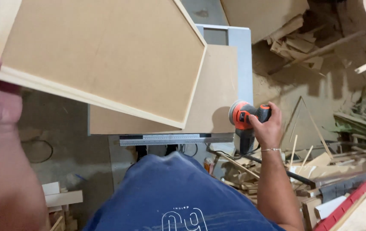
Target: Using an electric orbital sander to smooth the edges and surface of a rectangular wooden frame on a workbench.
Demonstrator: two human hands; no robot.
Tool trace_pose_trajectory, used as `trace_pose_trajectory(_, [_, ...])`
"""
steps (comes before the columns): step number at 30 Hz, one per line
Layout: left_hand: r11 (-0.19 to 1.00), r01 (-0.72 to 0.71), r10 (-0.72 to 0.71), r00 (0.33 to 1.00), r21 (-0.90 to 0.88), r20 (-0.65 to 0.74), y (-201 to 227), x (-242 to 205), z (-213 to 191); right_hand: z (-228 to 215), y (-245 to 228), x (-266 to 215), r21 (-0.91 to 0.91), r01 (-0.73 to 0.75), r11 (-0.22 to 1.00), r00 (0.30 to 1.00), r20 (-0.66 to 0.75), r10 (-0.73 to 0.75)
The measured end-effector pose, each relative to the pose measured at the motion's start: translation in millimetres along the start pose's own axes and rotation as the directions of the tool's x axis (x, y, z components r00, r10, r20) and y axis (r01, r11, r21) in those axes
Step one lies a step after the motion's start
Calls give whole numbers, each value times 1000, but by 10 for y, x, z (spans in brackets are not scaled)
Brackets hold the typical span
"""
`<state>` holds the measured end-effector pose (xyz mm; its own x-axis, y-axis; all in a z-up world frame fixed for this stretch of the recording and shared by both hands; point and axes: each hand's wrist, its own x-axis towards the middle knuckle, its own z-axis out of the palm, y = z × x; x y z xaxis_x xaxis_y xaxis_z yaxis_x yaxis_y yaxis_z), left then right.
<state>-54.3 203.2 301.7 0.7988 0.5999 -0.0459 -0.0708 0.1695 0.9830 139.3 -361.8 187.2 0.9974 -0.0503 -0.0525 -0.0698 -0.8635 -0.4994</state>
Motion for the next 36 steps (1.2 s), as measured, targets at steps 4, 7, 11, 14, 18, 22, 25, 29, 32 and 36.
trace_pose_trajectory(4, [999,-42,42,977,5,-211,612,-49,574,95,-41,10,71,-11,997,1000,22,10])
trace_pose_trajectory(7, [994,-81,93,984,78,-154,756,-175,875,116,-46,-71,87,2,996,999,36,-5])
trace_pose_trajectory(11, [895,-288,255,957,341,140,816,-404,1186,128,-133,-108,62,-71,996,993,97,65])
trace_pose_trajectory(14, [885,-182,202,979,428,-1,421,-509,1298,148,-163,-139,89,-97,991,990,110,87])
trace_pose_trajectory(18, [836,-298,285,953,461,99,-35,-726,1411,95,-253,-180,22,-157,987,978,142,152])
trace_pose_trajectory(22, [878,-303,286,953,371,103,-776,-858,1530,176,-130,-124,55,-155,986,982,113,148])
trace_pose_trajectory(25, [890,-284,282,958,358,58,-1377,-917,1570,152,-130,-143,41,-139,989,985,108,134])
trace_pose_trajectory(29, [937,-191,223,971,294,-82,-1600,-769,1403,175,-66,-112,52,-123,991,988,105,117])
trace_pose_trajectory(32, [884,-318,351,936,343,-35,-1586,-382,975,338,208,-16,-1,-57,998,997,47,57])
trace_pose_trajectory(36, [791,-426,466,885,440,18,-729,-246,864,187,115,-155,-18,-52,998,998,43,52])
